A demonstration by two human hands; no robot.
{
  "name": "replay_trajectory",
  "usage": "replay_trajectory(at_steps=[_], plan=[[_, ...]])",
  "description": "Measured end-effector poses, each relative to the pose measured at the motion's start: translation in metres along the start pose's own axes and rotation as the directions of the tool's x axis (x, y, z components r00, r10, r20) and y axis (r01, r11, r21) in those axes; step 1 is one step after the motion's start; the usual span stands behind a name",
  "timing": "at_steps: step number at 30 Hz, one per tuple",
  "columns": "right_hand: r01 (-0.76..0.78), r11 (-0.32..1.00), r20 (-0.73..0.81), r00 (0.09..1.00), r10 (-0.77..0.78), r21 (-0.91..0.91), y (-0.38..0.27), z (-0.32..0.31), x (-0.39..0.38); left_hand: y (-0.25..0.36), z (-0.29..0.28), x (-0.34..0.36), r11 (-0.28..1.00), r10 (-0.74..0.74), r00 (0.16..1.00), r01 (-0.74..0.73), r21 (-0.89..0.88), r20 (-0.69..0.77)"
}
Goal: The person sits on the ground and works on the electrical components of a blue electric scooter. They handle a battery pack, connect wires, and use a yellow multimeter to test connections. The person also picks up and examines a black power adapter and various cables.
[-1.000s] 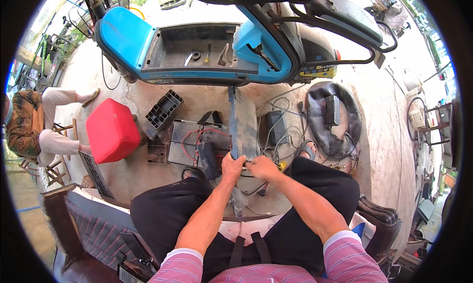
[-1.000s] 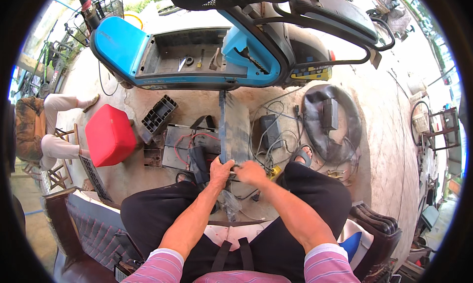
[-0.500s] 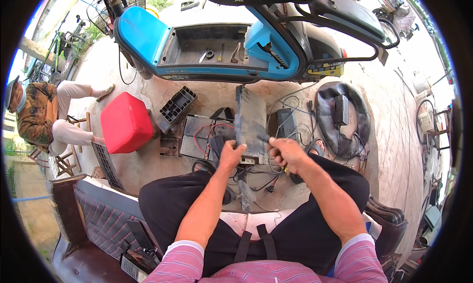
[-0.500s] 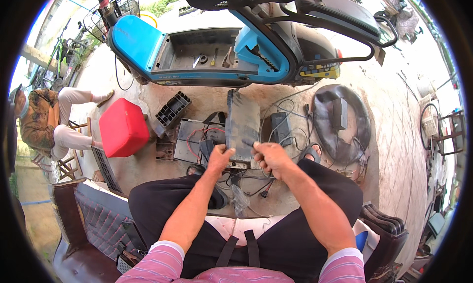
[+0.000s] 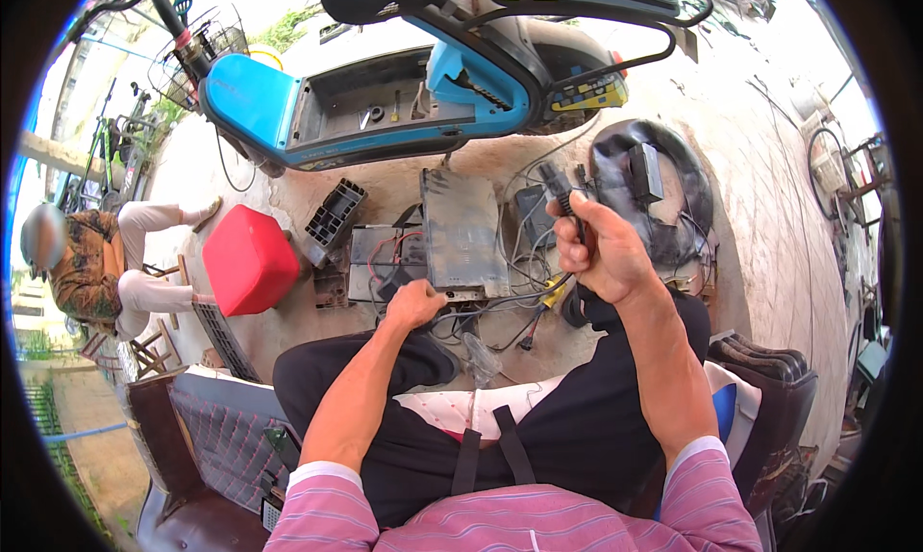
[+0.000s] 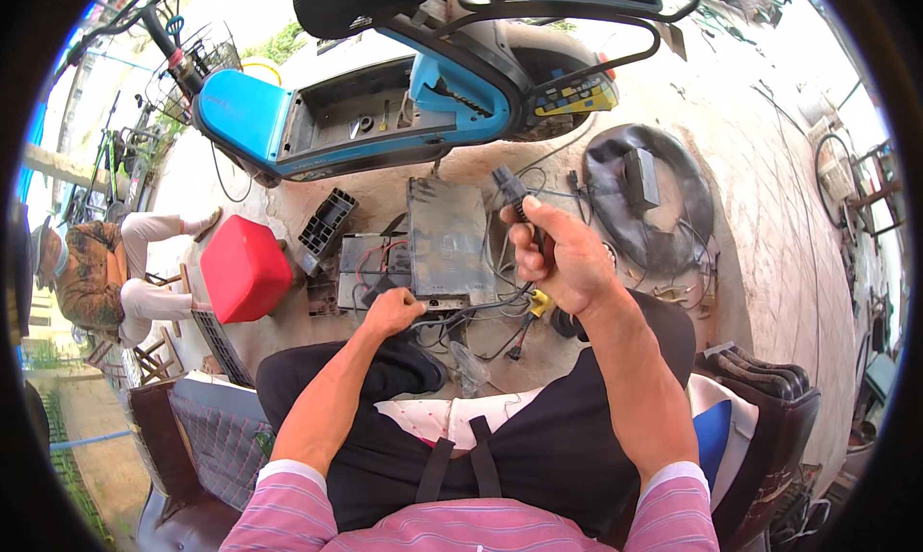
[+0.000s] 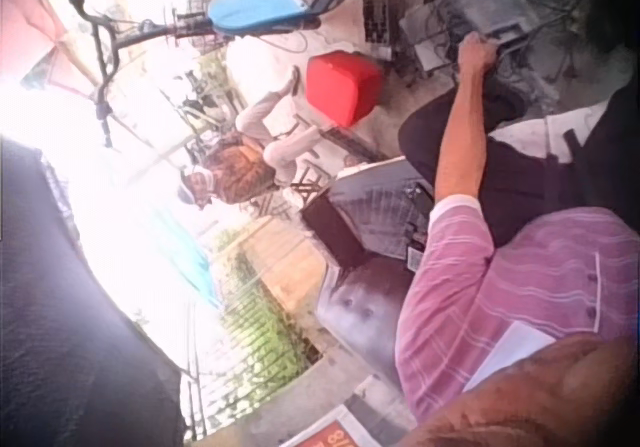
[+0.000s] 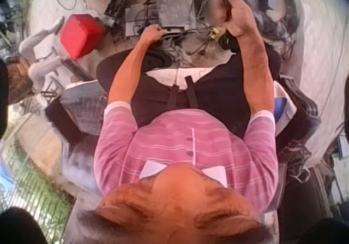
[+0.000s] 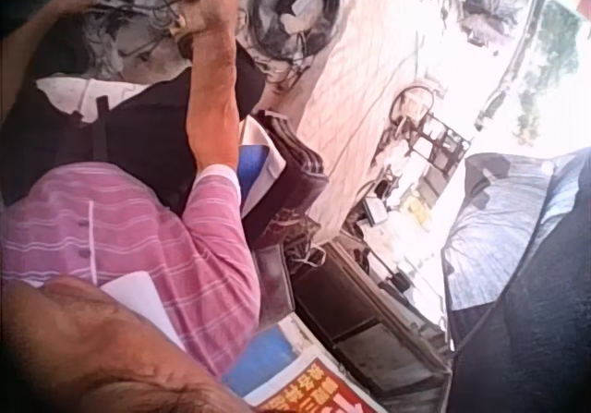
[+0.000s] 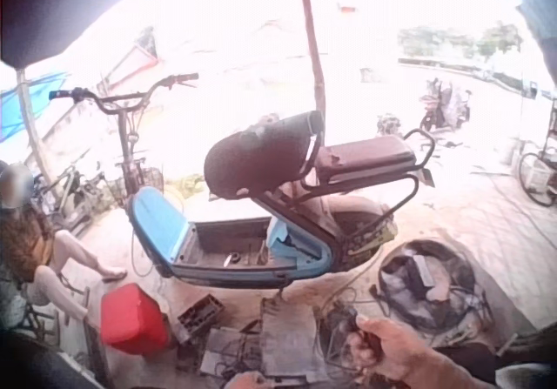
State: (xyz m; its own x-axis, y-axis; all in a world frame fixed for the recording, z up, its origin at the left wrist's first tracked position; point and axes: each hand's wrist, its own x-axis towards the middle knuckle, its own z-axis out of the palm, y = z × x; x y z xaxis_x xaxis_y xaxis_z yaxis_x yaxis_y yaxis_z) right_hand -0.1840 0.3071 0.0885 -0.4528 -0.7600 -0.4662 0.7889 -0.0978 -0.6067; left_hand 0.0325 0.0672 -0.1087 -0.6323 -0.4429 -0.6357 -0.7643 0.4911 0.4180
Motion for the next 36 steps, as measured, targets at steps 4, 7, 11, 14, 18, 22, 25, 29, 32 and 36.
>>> replay_trajectory(at_steps=[4,7,11,14,18,22,25,29,32,36], plan=[[0.127,0.988,0.049,0.99,-0.132,0.092,-0.019,-0.022,-0.009,-0.006,0.005,-0.011,0.99,0.055,0.965,-0.086,0.113,0.256],[0.218,0.957,0.03,0.973,-0.227,0.191,-0.033,-0.031,-0.016,0.0,0.009,-0.026,0.998,-0.024,0.877,0.046,-0.035,0.481],[0.268,0.939,0.043,0.958,-0.284,0.214,-0.042,-0.044,-0.021,0.02,0.024,-0.044,0.998,-0.01,0.816,0.046,-0.046,0.579],[0.285,0.942,0.04,0.954,-0.297,0.179,-0.044,-0.051,-0.016,0.024,0.039,-0.058,0.981,0.082,0.868,0.017,-0.194,0.49],[0.279,0.953,0.072,0.955,-0.288,0.121,-0.038,-0.053,-0.01,0.071,0.001,-0.098,0.889,-0.009,0.89,0.216,-0.404,0.455],[0.222,0.974,0.153,0.965,-0.214,-0.037,-0.026,-0.039,-0.013,0.1,-0.05,-0.147,0.69,0.084,0.882,0.284,-0.666,0.463],[0.162,0.978,0.206,0.97,-0.133,-0.131,-0.005,-0.024,-0.012,0.121,-0.079,-0.191,0.508,0.334,0.879,0.135,-0.851,0.339],[0.072,0.942,0.348,0.936,0.049,-0.327,0.033,0.001,-0.017,0.145,-0.101,-0.225,0.103,0.668,0.741,-0.01,-0.995,0.062],[0.214,0.893,0.587,0.807,0.068,-0.397,0.058,0.024,-0.032,0.17,-0.123,-0.234,-0.121,0.782,0.604,-0.092,-0.988,-0.152],[0.278,0.865,0.646,0.76,0.068,-0.418,0.052,0.047,-0.057,0.176,-0.159,-0.23,-0.19,0.723,0.641,-0.177,-0.966,-0.26]])
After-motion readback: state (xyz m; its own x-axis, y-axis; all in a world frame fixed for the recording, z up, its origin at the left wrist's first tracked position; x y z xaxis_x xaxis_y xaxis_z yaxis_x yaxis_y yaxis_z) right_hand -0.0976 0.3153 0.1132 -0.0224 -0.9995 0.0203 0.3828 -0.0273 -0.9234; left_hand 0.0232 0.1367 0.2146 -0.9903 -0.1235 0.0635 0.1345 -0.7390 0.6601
